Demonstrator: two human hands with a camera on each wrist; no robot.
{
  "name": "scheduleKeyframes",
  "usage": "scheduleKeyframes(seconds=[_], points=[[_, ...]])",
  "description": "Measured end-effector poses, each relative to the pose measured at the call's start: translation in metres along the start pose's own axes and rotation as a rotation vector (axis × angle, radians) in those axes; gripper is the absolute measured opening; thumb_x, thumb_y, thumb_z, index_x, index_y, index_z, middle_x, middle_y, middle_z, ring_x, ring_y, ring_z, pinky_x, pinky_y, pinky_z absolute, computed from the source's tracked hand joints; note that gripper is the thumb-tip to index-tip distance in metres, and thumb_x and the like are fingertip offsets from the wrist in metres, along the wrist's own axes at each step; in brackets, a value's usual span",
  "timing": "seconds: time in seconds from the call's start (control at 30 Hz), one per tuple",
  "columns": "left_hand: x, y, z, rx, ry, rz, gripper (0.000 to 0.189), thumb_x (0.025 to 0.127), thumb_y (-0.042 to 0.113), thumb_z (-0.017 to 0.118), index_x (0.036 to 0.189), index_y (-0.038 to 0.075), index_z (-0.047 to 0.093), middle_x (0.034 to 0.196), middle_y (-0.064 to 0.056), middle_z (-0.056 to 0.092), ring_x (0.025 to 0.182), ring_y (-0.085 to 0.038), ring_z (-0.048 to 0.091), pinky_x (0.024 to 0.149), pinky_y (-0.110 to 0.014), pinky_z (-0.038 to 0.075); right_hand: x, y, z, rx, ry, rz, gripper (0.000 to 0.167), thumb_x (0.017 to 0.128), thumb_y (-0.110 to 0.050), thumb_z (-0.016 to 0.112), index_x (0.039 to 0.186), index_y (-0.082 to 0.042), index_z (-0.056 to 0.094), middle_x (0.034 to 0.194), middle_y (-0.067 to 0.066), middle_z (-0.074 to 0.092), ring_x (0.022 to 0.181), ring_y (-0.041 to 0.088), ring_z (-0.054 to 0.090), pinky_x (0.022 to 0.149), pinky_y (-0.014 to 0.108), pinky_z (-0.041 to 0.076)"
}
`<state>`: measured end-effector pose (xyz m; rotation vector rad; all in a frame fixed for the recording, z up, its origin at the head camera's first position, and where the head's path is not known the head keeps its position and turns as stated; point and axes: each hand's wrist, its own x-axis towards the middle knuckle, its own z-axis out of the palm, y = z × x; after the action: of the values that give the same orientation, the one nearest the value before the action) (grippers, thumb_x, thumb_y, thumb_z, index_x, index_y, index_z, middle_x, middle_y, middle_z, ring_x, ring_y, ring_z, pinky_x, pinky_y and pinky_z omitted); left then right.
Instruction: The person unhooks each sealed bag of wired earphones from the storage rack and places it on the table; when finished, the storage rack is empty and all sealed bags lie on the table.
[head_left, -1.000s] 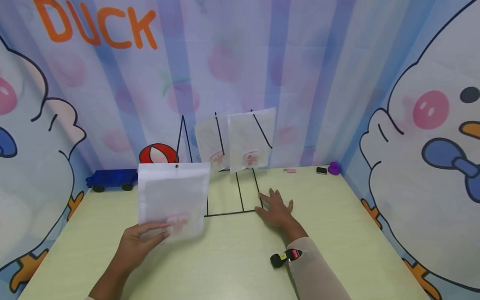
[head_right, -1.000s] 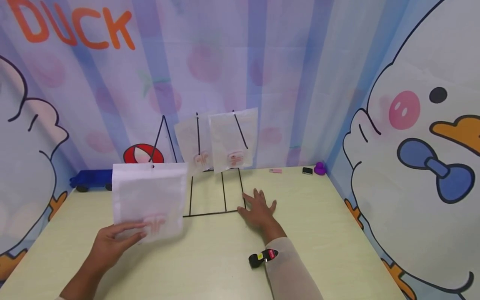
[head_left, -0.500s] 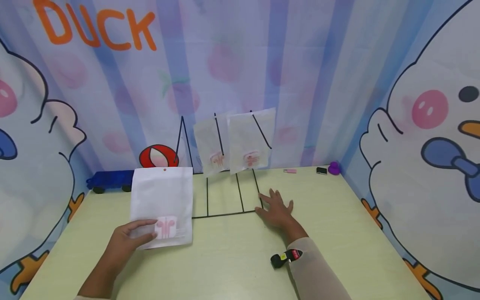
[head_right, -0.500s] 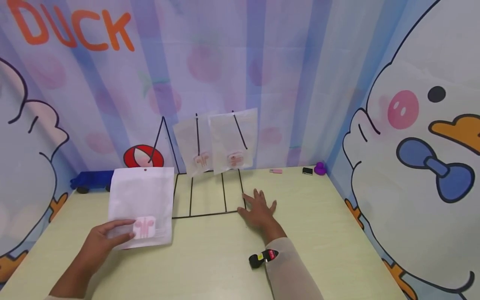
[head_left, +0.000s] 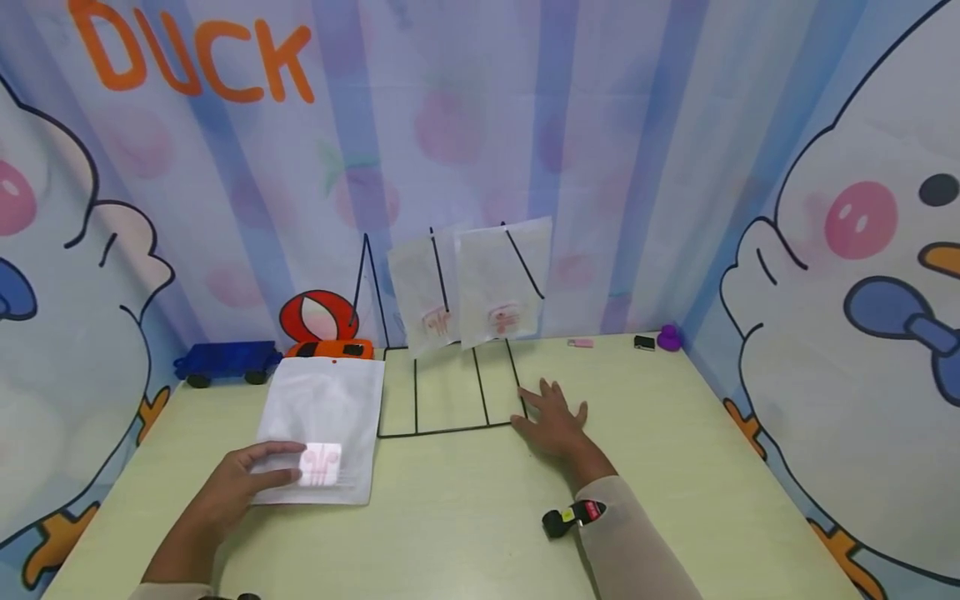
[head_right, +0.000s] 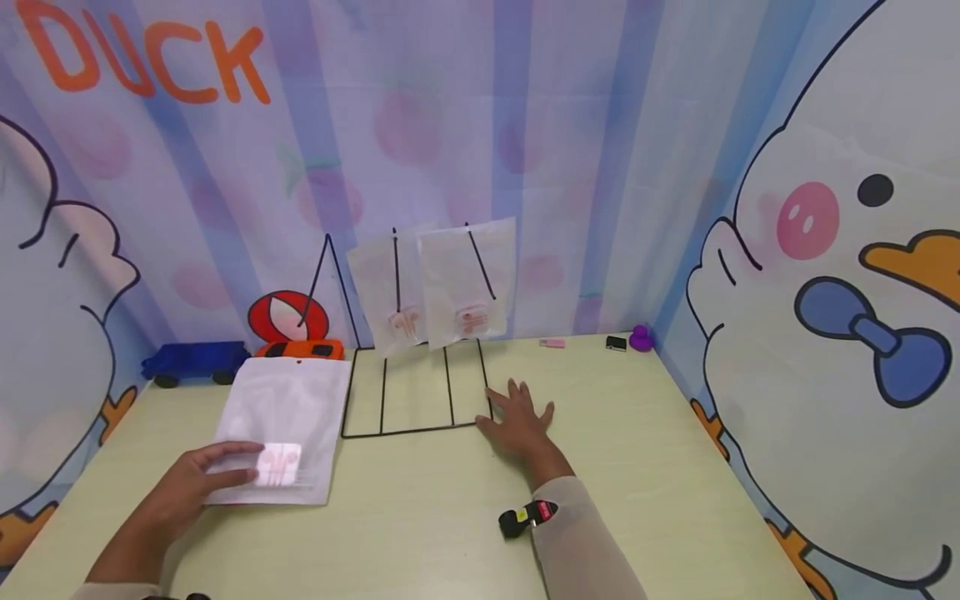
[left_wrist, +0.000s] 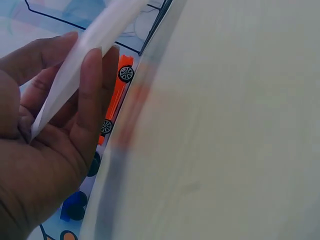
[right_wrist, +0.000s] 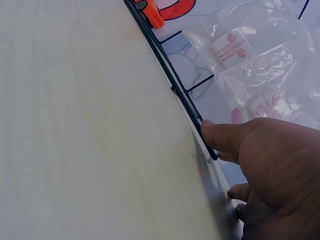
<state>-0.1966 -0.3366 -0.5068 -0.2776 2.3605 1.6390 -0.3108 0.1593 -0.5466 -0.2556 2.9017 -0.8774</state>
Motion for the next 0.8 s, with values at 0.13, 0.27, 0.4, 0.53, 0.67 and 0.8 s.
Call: scheduleKeyframes(seconds=[0.13,0.27,0.4,0.53,0.67,0.8], points=[[0.001,-0.003,-0.001,-0.035,0.004,-0.001,0.047,0.094,0.018,0.086,0.139,0.016,0.076,0.182,-0.024,0.018,0.169,-0.049,0.007,0.134,-0.073,0.012,-0.002,-0.003,-0.002,0.011,-0.006,0.0,0.063,0.108,-0.047,0.059,0.166,-0.024,0.048,0.183,0.02,0.018,0.172,0.044,0.007,0.127,0.084,-0.008],[0.004,-0.006,-0.002,-0.02,0.018,-0.013,0.048,0.093,0.022,0.088,0.139,0.019,0.077,0.182,-0.023,0.02,0.169,-0.05,0.006,0.134,-0.074,0.009,-0.003,-0.005,-0.004,0.009,-0.001,0.006,0.063,0.109,-0.046,0.059,0.166,-0.024,0.048,0.183,0.02,0.019,0.172,0.044,0.008,0.126,0.085,-0.007],[0.004,-0.008,-0.002,0.024,0.037,-0.024,0.051,0.091,0.026,0.09,0.14,0.019,0.076,0.181,-0.024,0.02,0.169,-0.052,0.005,0.132,-0.076,0.007,-0.002,-0.004,-0.004,0.001,-0.007,0.017,0.063,0.109,-0.046,0.059,0.167,-0.024,0.047,0.183,0.018,0.018,0.172,0.043,0.007,0.127,0.084,-0.008],[0.004,-0.008,-0.003,0.066,0.045,-0.024,0.056,0.09,0.03,0.09,0.142,0.017,0.074,0.18,-0.024,0.023,0.169,-0.052,0.008,0.132,-0.077,0.008,-0.002,-0.002,-0.002,0.003,-0.009,0.02,0.064,0.108,-0.046,0.059,0.167,-0.025,0.046,0.184,0.017,0.017,0.173,0.042,0.006,0.128,0.083,-0.008],[0.005,-0.01,-0.004,0.113,0.039,-0.054,0.066,0.088,0.04,0.092,0.147,0.019,0.071,0.18,-0.025,0.022,0.167,-0.055,0.008,0.129,-0.081,0.009,-0.002,-0.002,-0.002,0.008,-0.001,0.015,0.063,0.108,-0.046,0.059,0.167,-0.025,0.047,0.183,0.018,0.018,0.172,0.042,0.007,0.127,0.083,-0.009],[0.007,-0.013,-0.004,0.15,0.043,-0.07,0.077,0.085,0.047,0.093,0.152,0.02,0.066,0.18,-0.027,0.02,0.165,-0.059,0.007,0.126,-0.084,0.008,-0.002,-0.003,-0.002,0.004,-0.004,0.015,0.063,0.108,-0.047,0.059,0.166,-0.024,0.048,0.183,0.019,0.019,0.172,0.043,0.008,0.127,0.084,-0.008]])
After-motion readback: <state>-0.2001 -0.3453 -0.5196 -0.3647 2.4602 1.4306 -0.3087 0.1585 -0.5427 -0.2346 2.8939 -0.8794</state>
